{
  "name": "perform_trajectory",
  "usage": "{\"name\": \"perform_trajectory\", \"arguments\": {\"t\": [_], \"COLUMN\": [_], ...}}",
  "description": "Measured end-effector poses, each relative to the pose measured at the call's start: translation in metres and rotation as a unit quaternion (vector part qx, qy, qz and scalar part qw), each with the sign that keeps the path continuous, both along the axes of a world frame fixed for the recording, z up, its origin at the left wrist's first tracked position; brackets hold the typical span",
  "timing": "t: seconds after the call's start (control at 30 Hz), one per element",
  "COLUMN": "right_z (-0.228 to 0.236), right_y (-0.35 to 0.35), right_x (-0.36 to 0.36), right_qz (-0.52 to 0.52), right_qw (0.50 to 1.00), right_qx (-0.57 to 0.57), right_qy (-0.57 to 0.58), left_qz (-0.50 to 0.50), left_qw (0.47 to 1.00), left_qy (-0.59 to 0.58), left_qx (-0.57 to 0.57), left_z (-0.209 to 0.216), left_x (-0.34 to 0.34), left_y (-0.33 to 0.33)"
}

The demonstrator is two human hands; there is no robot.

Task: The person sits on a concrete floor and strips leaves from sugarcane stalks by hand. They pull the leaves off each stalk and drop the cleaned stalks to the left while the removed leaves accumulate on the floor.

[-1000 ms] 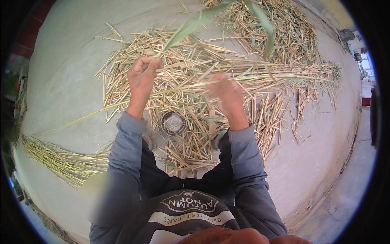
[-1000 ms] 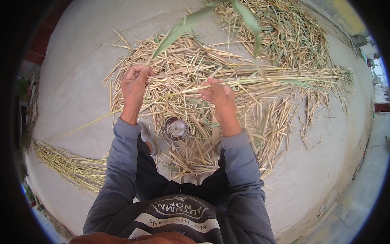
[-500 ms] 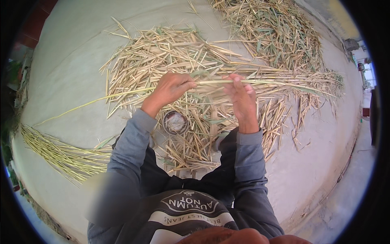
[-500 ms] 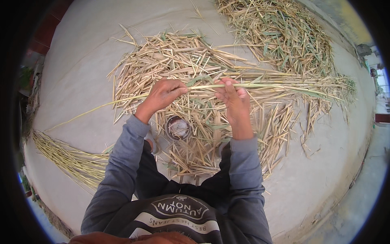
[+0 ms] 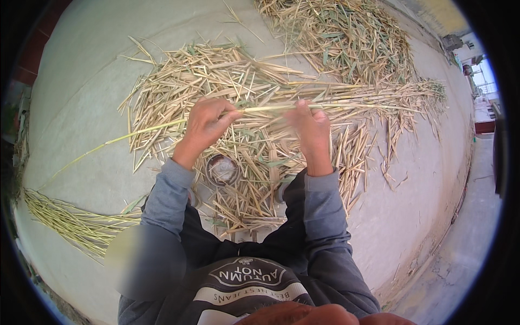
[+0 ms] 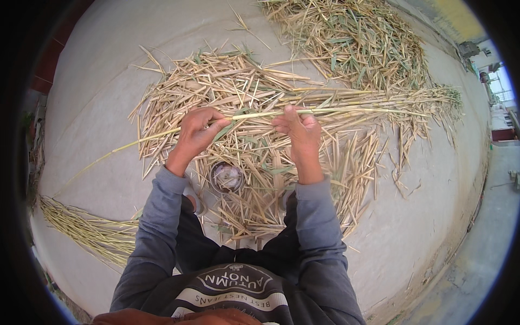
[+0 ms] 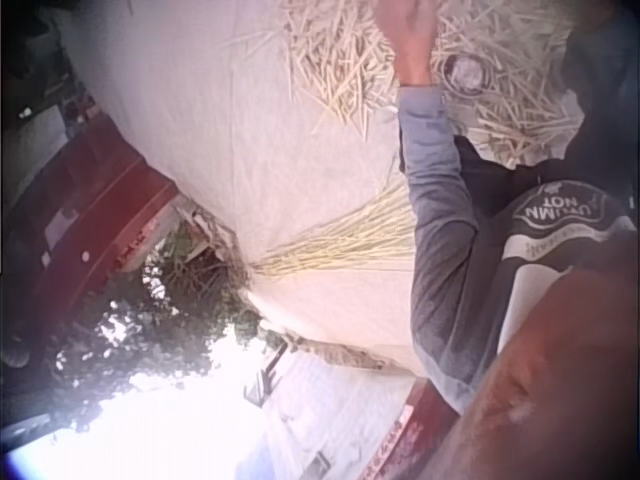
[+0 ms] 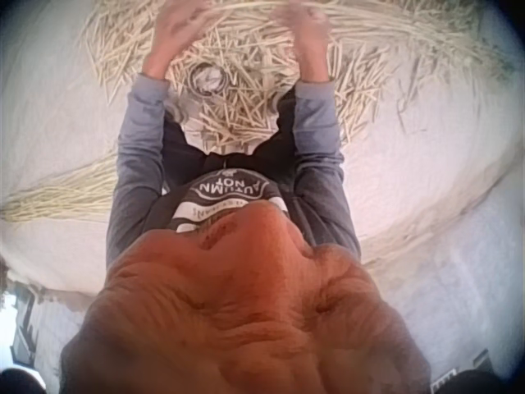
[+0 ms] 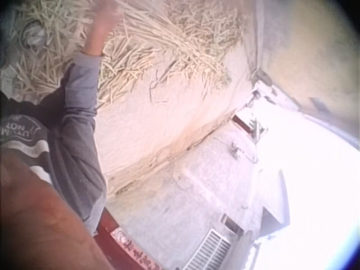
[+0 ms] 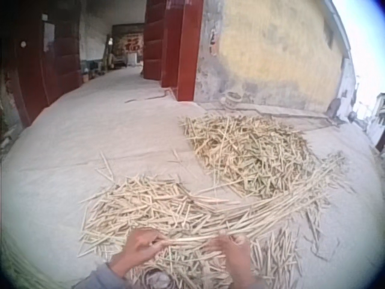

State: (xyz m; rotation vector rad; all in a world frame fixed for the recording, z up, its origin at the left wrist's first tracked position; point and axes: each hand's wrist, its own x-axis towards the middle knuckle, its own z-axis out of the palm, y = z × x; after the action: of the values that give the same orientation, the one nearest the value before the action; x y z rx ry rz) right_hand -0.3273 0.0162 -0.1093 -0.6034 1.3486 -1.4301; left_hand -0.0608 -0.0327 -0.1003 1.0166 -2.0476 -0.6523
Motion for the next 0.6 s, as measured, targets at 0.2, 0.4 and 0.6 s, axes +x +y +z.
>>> {"name": "perform_trajectory", "arguments": {"t": [0.2,0.4,0.6], "right_z": [0.013,0.016,-0.008], "right_y": [0.000,0.011,0.012], "right_x": [-0.023,-0.038,-0.068], "right_qz": [0.030,0.170,0.221], "right_qw": [0.998,0.967,0.780], "right_qx": [-0.044,-0.077,-0.028], "right_qy": [0.024,0.172,0.585], "left_qz": [-0.025,-0.041,-0.016], "left_qw": [0.993,0.946,0.933], "left_qy": [-0.014,0.107,0.151], "left_qx": [0.111,0.305,0.325], "left_z": [-0.004,-0.009,-0.004], "left_x": [0.018,0.029,0.046], "left_y": [-0.003,-0.008,-0.017]}}
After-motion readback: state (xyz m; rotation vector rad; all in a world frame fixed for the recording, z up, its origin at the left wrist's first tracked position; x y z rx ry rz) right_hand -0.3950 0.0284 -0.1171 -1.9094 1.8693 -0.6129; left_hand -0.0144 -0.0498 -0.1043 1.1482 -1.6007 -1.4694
